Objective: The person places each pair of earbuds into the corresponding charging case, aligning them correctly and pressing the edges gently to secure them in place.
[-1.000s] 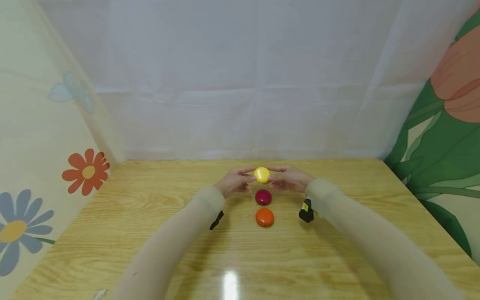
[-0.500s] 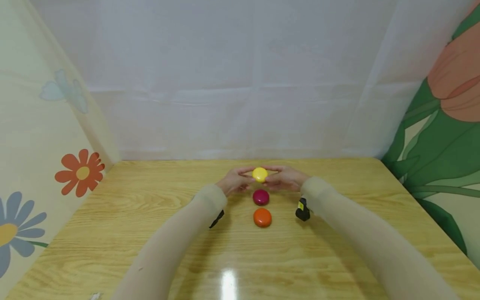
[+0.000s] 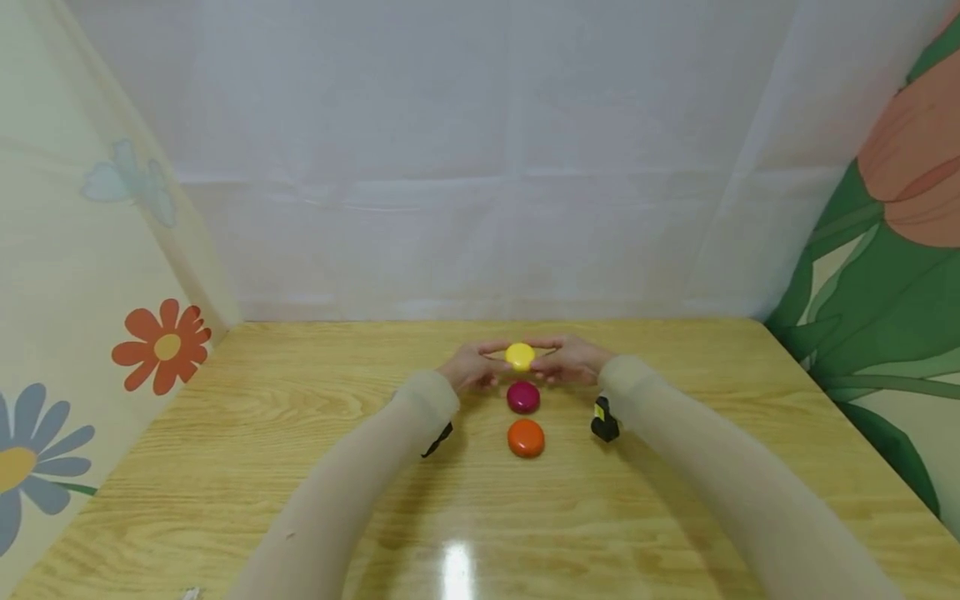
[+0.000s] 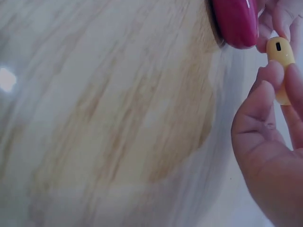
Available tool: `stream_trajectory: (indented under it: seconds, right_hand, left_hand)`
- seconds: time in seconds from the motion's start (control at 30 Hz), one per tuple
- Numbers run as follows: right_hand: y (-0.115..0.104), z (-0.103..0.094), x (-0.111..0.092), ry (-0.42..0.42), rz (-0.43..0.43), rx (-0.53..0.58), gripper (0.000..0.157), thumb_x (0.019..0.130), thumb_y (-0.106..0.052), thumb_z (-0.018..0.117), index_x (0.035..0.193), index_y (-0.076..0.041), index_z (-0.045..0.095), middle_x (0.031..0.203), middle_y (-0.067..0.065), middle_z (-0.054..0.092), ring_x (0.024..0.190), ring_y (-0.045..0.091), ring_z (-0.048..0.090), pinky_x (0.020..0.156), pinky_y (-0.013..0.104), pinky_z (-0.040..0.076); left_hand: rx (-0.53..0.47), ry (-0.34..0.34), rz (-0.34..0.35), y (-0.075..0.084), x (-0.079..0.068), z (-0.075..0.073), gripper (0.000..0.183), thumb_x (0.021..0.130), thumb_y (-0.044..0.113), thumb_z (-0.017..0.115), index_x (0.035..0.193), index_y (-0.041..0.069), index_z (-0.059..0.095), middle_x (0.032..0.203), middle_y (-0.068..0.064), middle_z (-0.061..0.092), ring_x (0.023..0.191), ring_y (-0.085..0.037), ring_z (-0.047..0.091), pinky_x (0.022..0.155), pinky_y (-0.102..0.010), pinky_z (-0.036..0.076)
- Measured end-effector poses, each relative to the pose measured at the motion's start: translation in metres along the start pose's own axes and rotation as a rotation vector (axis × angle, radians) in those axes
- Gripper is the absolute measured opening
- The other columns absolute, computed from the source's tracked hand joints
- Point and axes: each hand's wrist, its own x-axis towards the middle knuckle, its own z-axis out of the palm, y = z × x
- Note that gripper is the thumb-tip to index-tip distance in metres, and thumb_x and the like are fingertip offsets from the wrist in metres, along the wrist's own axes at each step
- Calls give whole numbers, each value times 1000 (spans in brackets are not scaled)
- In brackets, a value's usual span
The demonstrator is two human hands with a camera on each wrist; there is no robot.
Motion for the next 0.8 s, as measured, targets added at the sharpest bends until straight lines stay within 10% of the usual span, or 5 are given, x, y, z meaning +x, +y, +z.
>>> stream_trajectory:
  seconds: [0.5,0.8]
  right_hand:
    - [10,-10,11,-23,58,-56,58,98,4,51,150,1,27,78,2,67,66,7,61,58,17,48]
    - [12,-10,12,-50,33,-89,57,98,4,49,150,5,25,82,2,68,66,7,63,60,19,50]
  left_hand:
    - [-76,7,-170,-2,4,2,48,91,2,65,137,11,55,79,-5,65,47,-6,49,47,-18,42]
    - [72,55,-167,2,-2,7,41,92,6,65,132,7,58,69,-2,62,47,-9,53,45,-18,39]
